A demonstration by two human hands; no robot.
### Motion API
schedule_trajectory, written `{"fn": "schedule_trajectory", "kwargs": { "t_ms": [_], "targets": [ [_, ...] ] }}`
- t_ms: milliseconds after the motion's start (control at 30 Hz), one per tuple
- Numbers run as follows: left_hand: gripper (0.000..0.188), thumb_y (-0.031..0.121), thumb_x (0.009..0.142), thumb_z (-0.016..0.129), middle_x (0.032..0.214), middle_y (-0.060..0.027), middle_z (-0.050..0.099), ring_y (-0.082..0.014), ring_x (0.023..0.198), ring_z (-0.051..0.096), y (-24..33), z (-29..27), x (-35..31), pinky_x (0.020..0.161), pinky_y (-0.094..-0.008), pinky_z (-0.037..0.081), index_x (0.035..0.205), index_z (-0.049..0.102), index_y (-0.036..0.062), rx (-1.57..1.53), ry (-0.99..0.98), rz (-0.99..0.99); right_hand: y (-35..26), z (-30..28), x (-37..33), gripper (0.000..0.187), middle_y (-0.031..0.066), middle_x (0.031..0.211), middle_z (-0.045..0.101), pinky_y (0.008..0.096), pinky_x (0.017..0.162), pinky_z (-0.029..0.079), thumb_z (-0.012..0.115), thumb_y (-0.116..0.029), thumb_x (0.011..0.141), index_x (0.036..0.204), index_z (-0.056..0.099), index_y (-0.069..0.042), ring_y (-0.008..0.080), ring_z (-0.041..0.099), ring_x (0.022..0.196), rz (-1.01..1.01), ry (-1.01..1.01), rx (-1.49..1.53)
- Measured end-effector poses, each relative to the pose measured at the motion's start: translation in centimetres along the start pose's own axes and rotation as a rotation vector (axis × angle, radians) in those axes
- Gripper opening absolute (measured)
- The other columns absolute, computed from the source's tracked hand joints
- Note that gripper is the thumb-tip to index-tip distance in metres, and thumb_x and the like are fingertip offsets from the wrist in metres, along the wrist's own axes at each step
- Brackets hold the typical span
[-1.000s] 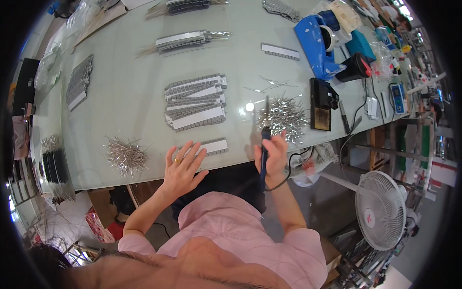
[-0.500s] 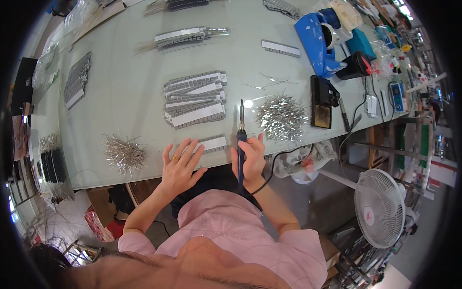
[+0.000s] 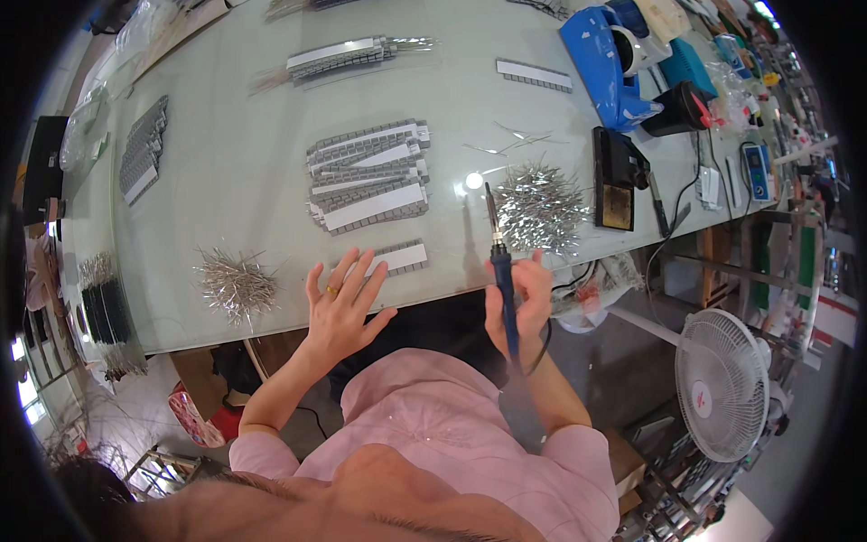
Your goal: The person solders components onto strips using a soldering iron and stacks the completed strips on the table by hand.
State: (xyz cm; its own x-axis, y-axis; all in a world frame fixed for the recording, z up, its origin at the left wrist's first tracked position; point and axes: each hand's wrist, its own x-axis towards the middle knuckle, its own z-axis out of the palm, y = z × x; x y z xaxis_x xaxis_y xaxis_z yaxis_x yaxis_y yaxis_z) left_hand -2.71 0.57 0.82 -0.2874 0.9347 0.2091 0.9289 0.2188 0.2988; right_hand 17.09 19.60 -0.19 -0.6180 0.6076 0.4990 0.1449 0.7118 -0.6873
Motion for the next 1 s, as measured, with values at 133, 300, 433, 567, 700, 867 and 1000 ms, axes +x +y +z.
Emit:
{"fn": "schedule_trajectory", "kwargs": {
  "t_ms": [133, 300, 433, 567, 700, 867, 1000],
  "targets": [
    [0.062, 0.041, 0.081, 0.072, 0.144, -0.0094, 0.049, -0.0252, 0.134, 0.045, 0.9, 0.0, 0.5, 0.113, -0.0521, 0.016, 0.133, 0.057, 0.0112, -0.002, -0.017, 0.019, -1.4, 2.3, -0.5, 0.040, 0.0185, 0.107, 0.057, 0.0555, 0.109, 0.037, 0.074, -0.004, 0.078, 0.112, 0.054, -0.002, 0.0342, 0.059, 0.097, -0.020, 0.033, -0.070],
    [0.063, 0.041, 0.081, 0.073, 0.146, -0.0084, 0.047, -0.0246, 0.135, 0.044, 0.9, 0.2, 0.4, 0.113, -0.0518, 0.016, 0.134, 0.056, 0.0123, 0.005, -0.044, 0.023, -1.1, 4.2, -0.8, 0.040, 0.0188, 0.107, 0.060, 0.0568, 0.113, 0.029, 0.071, -0.002, 0.082, 0.115, 0.048, -0.001, 0.0346, 0.057, 0.100, -0.078, 0.009, -0.094],
    [0.064, 0.041, 0.080, 0.074, 0.146, -0.0073, 0.047, -0.0236, 0.135, 0.043, 0.4, 0.2, 0.0, 0.113, -0.0520, 0.017, 0.135, 0.056, 0.0130, 0.019, -0.051, 0.005, 0.6, 2.7, -0.3, 0.040, 0.0158, 0.104, 0.069, 0.0560, 0.113, 0.029, 0.071, -0.001, 0.082, 0.113, 0.045, -0.005, 0.0310, 0.058, 0.100, -0.153, -0.084, -0.143],
    [0.064, 0.040, 0.079, 0.075, 0.146, -0.0068, 0.047, -0.0229, 0.135, 0.043, 0.3, 0.1, 0.0, 0.112, -0.0519, 0.018, 0.134, 0.057, 0.0136, 0.026, -0.048, 0.011, 2.4, 2.3, 1.0, 0.045, 0.0135, 0.107, 0.057, 0.0571, 0.112, 0.031, 0.079, -0.005, 0.075, 0.112, 0.053, -0.008, 0.0242, 0.064, 0.077, -0.243, -0.102, -0.090],
    [0.063, 0.040, 0.078, 0.075, 0.145, -0.0064, 0.048, -0.0226, 0.135, 0.044, 0.2, 0.2, 0.0, 0.112, -0.0515, 0.018, 0.133, 0.057, 0.0144, 0.026, -0.048, 0.016, 2.5, 2.5, 1.6, 0.044, 0.0137, 0.108, 0.056, 0.0547, 0.112, 0.032, 0.079, -0.005, 0.075, 0.111, 0.054, -0.008, 0.0239, 0.065, 0.079, -0.281, -0.123, -0.093],
    [0.063, 0.039, 0.077, 0.076, 0.143, -0.0056, 0.049, -0.0219, 0.134, 0.045, 0.2, 0.2, -0.2, 0.111, -0.0506, 0.019, 0.132, 0.058, 0.0152, 0.036, -0.036, 0.035, -0.3, 0.0, 2.4, 0.033, 0.0133, 0.097, 0.066, 0.0554, 0.115, 0.026, 0.065, -0.005, 0.085, 0.112, 0.046, -0.001, 0.0264, 0.060, 0.094, -0.111, -0.159, -0.056],
    [0.062, 0.038, 0.077, 0.076, 0.143, -0.0052, 0.050, -0.0217, 0.134, 0.046, 0.3, 0.2, -0.1, 0.111, -0.0503, 0.019, 0.132, 0.059, 0.0153, 0.042, -0.048, 0.045, -1.2, -3.1, 1.5, 0.028, 0.0122, 0.090, 0.066, 0.0568, 0.114, 0.029, 0.073, -0.007, 0.078, 0.099, 0.057, -0.001, 0.0229, 0.066, 0.078, 0.157, -0.112, 0.170]
  ]
}}
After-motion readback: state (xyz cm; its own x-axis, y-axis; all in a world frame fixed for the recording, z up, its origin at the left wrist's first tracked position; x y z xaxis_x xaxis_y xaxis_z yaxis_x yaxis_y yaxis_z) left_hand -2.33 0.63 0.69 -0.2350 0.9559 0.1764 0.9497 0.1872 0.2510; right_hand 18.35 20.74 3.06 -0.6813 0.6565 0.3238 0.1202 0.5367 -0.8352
